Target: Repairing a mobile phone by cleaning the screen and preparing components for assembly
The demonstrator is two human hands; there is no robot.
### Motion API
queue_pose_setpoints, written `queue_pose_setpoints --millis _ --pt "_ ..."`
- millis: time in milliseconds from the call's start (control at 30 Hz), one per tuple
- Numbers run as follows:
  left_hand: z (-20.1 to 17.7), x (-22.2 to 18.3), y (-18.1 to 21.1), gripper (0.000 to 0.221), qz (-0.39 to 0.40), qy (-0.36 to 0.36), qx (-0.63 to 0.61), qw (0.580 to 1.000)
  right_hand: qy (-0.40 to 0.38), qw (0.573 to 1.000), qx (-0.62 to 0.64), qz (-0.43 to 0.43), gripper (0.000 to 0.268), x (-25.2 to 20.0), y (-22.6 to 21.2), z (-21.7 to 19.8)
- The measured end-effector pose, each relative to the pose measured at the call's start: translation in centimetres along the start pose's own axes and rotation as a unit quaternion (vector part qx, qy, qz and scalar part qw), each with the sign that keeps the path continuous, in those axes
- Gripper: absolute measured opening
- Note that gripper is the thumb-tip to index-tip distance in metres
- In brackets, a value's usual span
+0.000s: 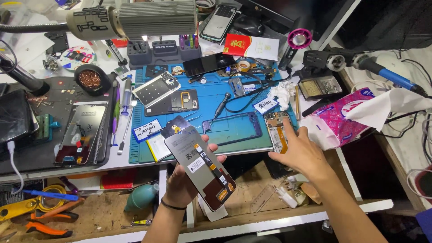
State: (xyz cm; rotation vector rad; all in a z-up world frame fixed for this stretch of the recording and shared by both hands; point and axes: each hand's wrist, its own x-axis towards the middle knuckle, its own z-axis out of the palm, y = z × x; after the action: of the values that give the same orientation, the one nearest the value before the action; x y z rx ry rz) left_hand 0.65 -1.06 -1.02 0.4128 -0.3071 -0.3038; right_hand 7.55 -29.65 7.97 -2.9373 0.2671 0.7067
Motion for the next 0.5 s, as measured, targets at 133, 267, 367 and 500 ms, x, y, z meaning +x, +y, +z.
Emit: queue_pose_setpoints --millis 133,267,367,500 --pt "0.1 0.2 0.0 0.104 0.004 0.009 0.006 1.000 -0.031 0.999 0.002 0.014 0.115 -0.5 -0.6 -1.7" --pt "1.0 -0.3 0.8 0.097 0.020 -0.003 0.004 1.000 -0.042 0.999 -0.020 0.007 0.114 0.2 -1.3 -1.6" --pt "1.3 -0.3 1.3 0.098 0.015 -0.009 0.018 1.000 -0.060 0.998 -0.010 0.023 0.113 0.7 -1.5 -2.0" --pt "1.6 -0.2 1.4 0.099 0.015 -0.007 0.044 0.999 -0.084 0.996 0.009 0.023 0.116 0.4 -0.6 -3.0"
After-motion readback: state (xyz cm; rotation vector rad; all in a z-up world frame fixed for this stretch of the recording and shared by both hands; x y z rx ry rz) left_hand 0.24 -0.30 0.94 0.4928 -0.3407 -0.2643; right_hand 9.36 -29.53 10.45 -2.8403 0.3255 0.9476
